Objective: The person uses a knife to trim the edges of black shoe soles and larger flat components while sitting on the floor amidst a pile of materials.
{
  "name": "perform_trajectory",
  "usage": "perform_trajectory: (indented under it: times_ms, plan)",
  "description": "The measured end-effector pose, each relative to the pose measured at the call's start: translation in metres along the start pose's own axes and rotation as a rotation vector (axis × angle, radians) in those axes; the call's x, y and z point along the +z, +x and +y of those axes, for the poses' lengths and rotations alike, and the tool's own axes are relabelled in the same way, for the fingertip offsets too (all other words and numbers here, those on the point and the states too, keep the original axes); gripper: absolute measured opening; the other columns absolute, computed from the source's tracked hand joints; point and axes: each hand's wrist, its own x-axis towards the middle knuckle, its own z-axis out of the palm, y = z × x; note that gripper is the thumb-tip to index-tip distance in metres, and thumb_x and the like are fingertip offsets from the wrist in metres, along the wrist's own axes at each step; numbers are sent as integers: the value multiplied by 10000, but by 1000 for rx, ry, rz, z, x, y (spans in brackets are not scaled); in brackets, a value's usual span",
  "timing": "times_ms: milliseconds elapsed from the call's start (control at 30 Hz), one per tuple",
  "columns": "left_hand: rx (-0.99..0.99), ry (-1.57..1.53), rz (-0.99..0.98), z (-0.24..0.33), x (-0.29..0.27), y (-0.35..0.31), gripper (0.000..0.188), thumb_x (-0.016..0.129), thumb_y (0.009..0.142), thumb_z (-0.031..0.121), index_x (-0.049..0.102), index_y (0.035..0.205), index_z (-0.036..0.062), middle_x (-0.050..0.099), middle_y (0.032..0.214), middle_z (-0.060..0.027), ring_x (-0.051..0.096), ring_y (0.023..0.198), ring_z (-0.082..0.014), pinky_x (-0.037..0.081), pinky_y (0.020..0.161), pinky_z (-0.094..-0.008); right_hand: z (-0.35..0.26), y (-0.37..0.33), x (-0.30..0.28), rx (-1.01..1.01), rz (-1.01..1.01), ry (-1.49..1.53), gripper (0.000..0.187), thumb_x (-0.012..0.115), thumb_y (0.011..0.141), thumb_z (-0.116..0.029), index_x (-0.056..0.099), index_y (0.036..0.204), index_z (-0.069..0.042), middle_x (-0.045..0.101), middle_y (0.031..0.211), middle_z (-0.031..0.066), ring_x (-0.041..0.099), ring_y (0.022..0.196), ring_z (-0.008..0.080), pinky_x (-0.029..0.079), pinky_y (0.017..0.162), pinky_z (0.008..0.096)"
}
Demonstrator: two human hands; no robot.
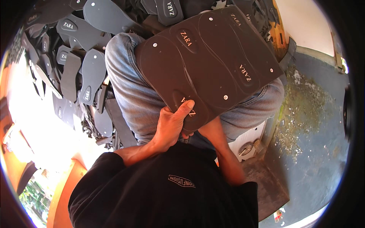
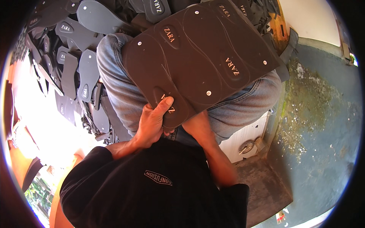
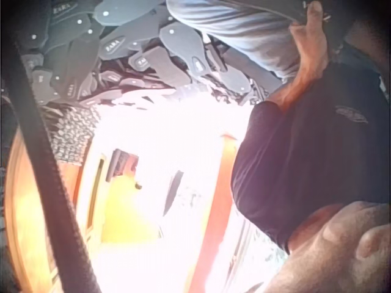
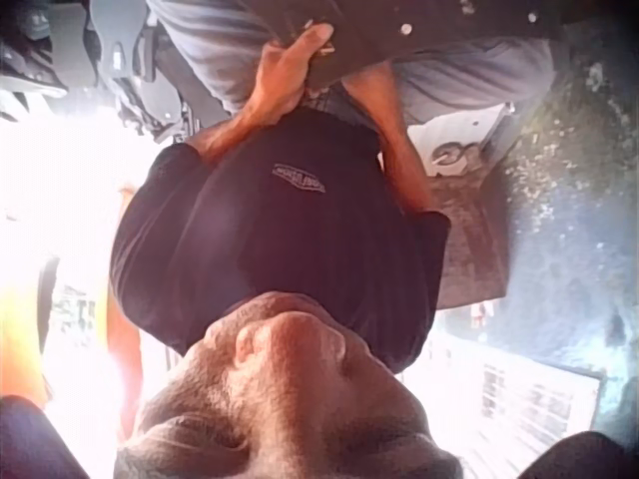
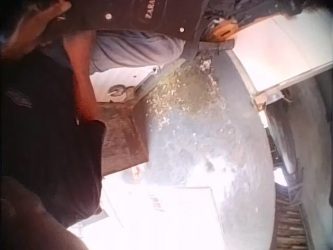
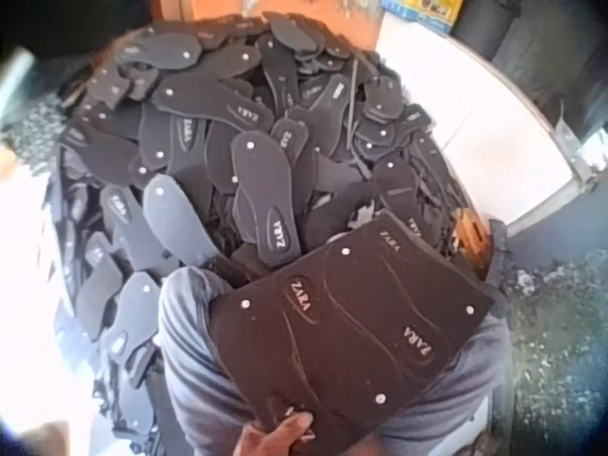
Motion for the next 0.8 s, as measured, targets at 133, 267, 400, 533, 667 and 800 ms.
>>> perform_trajectory:
  times_ms: [133,267,400,533,667,800]
  plan:
    - [16,21,-10,-3,2,3,319,592,898,327,559,780,33,575,565,-61,531,385,-121,376,287,-203,9,3,8,-79,30,72,315,636,776,-153,602,1072,-50,633,1025,142,592,995,330,452,826,423]
    - [18,27,35,-3,11,4,324,598,892,343,558,798,35,576,576,-53,532,387,-120,370,280,-200,-3,7,10,-49,80,198,285,631,785,-142,604,1053,-46,645,975,109,618,930,278,474,773,389]
    - [9,28,56,-5,15,7,303,619,878,345,562,813,54,564,594,-44,487,356,-124,397,299,-232,-3,11,12,-149,184,283,266,633,797,-144,608,1044,-46,645,954,84,621,911,230,479,758,362]
    - [3,22,43,-3,17,6,310,615,879,353,563,807,56,564,598,-44,493,362,-121,397,297,-229,12,15,21,-182,239,238,281,632,806,-156,601,1064,-49,633,997,97,609,948,235,474,781,361]
    - [0,22,56,-3,16,6,318,618,874,363,562,820,55,574,612,-47,504,371,-123,399,294,-225,17,16,22,-211,209,257,310,620,822,-195,587,1097,-56,608,1071,116,582,1009,251,461,820,367]
    - [2,4,57,-1,17,5,324,599,891,344,563,822,29,584,601,-52,530,388,-123,369,276,-210,21,21,24,-255,274,168,322,611,833,-229,581,1102,-53,606,1047,116,580,969,240,460,788,360]
